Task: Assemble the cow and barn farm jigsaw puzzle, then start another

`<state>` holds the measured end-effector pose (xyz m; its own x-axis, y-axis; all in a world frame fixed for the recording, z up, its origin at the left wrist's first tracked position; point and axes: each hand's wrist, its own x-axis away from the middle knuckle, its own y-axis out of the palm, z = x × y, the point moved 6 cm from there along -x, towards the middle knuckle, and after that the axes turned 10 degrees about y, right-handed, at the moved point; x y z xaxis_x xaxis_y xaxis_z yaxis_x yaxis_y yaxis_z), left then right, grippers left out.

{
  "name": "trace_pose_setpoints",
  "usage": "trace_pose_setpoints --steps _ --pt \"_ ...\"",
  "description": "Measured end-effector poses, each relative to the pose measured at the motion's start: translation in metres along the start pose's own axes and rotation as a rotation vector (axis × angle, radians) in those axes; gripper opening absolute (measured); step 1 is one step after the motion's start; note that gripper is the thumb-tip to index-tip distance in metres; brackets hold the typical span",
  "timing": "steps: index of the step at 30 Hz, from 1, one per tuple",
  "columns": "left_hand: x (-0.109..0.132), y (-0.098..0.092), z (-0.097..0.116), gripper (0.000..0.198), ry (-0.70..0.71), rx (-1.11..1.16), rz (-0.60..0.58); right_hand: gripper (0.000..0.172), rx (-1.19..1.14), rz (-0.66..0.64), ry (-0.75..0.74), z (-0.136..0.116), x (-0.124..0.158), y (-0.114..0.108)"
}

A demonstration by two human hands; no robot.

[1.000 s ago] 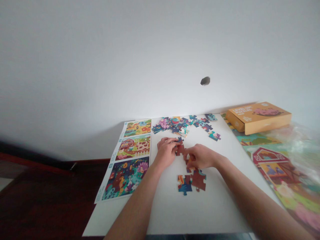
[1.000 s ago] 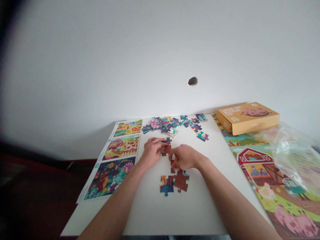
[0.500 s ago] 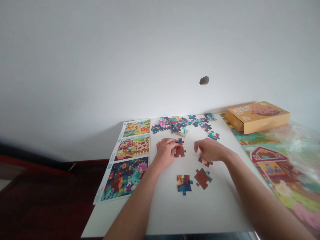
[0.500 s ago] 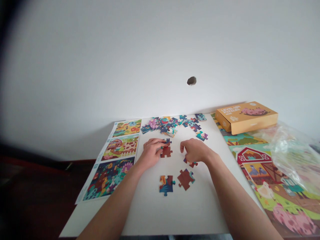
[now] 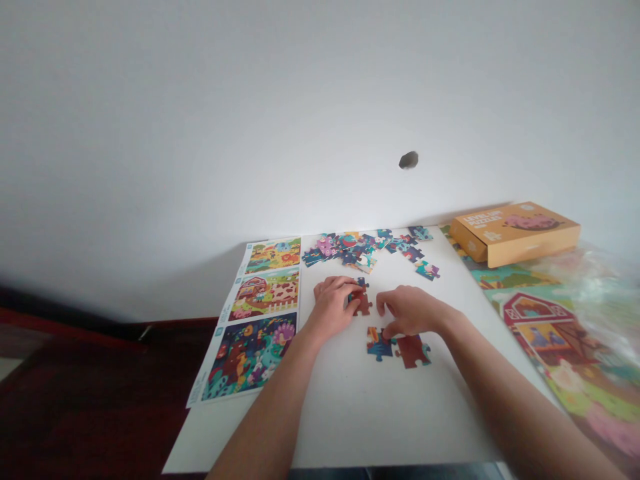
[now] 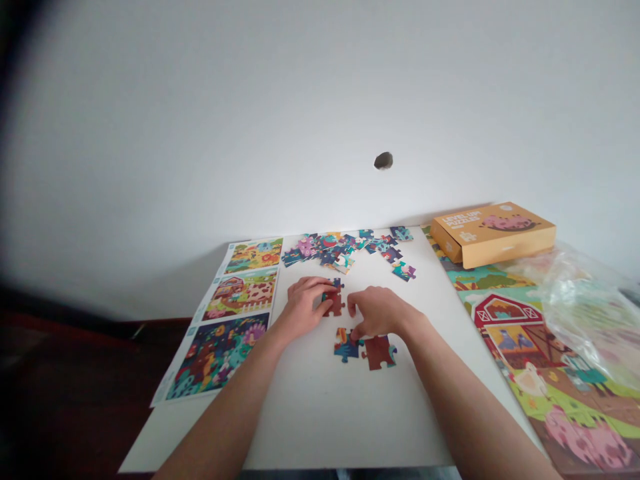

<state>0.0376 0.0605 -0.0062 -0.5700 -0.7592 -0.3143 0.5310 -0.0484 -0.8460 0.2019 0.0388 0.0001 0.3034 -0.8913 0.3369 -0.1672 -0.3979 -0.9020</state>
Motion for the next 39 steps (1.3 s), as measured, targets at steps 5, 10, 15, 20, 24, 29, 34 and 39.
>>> trace_pose_setpoints --steps 5,10,15,20,24,29,34,39 --pt "0.001 0.002 -0.004 0.025 -0.011 -0.057 -0.003 0.042 -0.078 0.005 0.070 0.019 -0.004 -0.003" --pt "0.003 0.000 -0.008 0.027 -0.043 -0.088 -0.002 0.034 -0.074 0.110 0.111 0.027 -0.008 -0.007" --pt "0.005 0.002 -0.006 0.035 -0.014 -0.031 -0.049 0.034 -0.050 0.230 0.263 0.042 -0.015 -0.010" --pt "0.005 0.004 0.000 0.039 0.061 0.023 -0.091 0.036 -0.058 0.265 0.332 0.041 -0.019 -0.007" --pt "0.005 0.004 0.007 0.042 0.129 0.051 -0.110 0.027 -0.067 0.279 0.386 0.034 -0.019 -0.007" --pt "0.004 0.002 0.007 0.037 0.097 0.025 -0.072 0.032 -0.060 0.314 0.342 0.023 -0.014 -0.010" --pt "0.004 -0.001 0.005 0.034 0.068 -0.002 -0.054 0.037 -0.091 0.290 0.212 0.015 -0.011 -0.007" --pt "0.005 0.000 0.011 0.034 0.141 0.050 -0.104 0.016 -0.161 0.311 0.205 0.020 -0.016 -0.005"
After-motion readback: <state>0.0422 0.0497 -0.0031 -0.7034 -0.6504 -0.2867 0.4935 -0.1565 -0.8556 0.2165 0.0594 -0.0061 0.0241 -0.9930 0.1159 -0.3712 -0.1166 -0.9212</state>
